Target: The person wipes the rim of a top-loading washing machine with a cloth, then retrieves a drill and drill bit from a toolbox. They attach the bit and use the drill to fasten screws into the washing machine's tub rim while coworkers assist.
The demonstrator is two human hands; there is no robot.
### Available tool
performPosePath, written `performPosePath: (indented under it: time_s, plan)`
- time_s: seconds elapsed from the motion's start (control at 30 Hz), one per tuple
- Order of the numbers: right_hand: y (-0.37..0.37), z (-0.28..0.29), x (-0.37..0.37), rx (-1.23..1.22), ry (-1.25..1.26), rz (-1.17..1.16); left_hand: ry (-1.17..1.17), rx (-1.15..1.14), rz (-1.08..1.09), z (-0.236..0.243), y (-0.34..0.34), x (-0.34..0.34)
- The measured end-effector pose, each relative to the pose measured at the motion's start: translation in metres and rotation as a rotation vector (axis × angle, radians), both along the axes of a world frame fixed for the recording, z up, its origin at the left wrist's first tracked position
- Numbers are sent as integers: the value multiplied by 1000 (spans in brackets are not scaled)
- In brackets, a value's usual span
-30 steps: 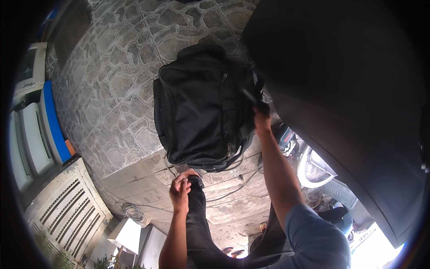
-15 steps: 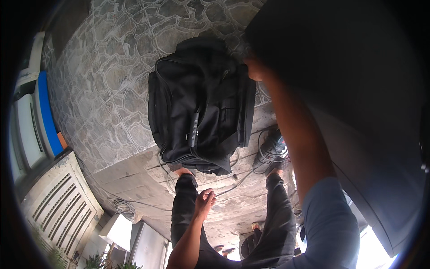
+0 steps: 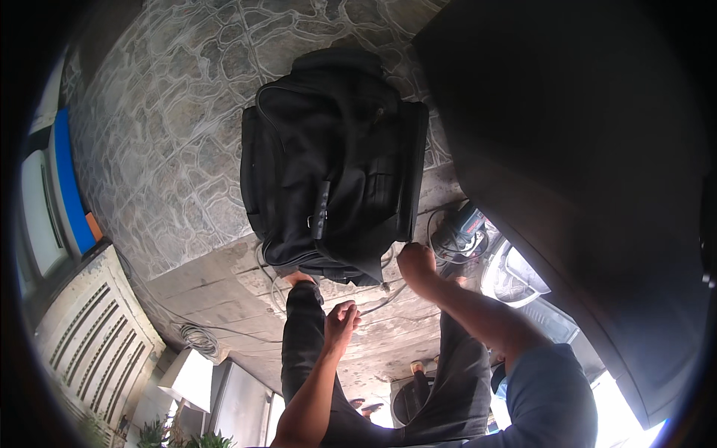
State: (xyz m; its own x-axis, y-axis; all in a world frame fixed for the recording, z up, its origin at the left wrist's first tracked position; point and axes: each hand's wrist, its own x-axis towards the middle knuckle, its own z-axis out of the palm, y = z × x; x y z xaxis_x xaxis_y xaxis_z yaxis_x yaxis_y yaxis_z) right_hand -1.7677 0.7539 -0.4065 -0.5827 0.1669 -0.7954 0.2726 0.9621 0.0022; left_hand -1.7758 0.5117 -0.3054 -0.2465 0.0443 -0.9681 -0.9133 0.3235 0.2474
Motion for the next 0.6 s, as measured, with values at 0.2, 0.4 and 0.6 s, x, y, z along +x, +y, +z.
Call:
performPosePath:
  time_s: [0.2,0.4,0.6]
  plan:
    - [85,45,-79,-311,-193,-328,1011,-33,-654,15,121,-113]
    - [113,-13,-107,-150,393,-757,995,-352,-1015,-57,258,-185]
    - [86,-12,-111,-285,423,-717,1094,-306,-842,-111,218,-183]
